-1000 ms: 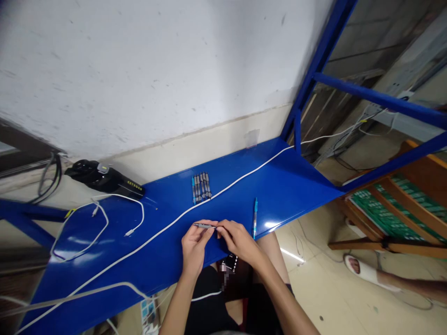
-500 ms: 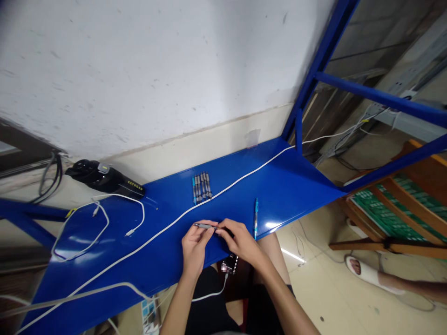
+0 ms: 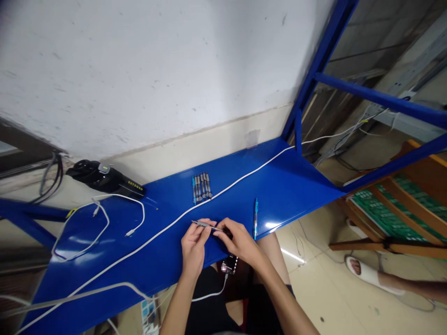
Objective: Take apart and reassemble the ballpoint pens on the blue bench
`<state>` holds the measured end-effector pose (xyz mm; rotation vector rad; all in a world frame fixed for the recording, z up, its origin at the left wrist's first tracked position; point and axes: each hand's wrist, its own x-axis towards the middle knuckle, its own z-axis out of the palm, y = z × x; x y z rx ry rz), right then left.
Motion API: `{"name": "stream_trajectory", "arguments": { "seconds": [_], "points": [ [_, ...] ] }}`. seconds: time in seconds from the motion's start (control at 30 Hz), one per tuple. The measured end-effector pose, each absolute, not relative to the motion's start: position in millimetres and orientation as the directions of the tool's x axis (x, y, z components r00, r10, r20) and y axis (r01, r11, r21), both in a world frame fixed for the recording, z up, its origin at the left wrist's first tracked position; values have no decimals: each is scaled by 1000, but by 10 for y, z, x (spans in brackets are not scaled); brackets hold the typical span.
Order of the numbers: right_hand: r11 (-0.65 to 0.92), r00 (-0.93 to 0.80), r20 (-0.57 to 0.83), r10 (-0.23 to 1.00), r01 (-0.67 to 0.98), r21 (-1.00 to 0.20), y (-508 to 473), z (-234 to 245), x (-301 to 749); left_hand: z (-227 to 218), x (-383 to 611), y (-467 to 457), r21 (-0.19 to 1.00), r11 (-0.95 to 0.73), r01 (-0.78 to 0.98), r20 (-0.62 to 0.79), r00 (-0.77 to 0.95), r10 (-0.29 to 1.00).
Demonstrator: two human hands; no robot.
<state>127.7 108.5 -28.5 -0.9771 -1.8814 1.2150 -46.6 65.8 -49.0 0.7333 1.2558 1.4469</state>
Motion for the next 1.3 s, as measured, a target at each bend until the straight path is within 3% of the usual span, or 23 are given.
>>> {"name": "stream_trajectory", "arguments": {
  "seconds": [0.17,0.37,0.57,0.83,0.97,1.1,1.23,1.3],
  "points": [
    [359,-545,157,824,288,-888,1088,-275,1285,-488,-469,661,951,79,-298,-161,-264,951],
    [311,-483,178,858,212,-926,1084,-277,1273,-481,-466,663,950,72,-303,-158,-267,951],
    [398,-572,163,804,314,-862,1102,-288,1293,-449,-468,659,953,49,-299,-125,-242,962],
    [323,-513,165,843,238,-916,1075,-249,1275,-500,-482,671,928,93,-360,-206,-290,935],
    [355,-559,131,818,313,-881,1090,-246,1287,-498,-487,668,935,78,-346,-178,-266,947],
    [221,-568,22,823,283,-933,1124,-214,1308,-490,-490,666,926,73,-370,-179,-261,949],
    [-143,-603,-150,784,59,-988,1000,-198,1218,-463,-501,658,898,62,-435,-194,-267,944],
    [-245,-574,-164,802,-67,-967,836,-218,1122,-441,-509,642,884,69,-462,-210,-261,942]
  ]
}}
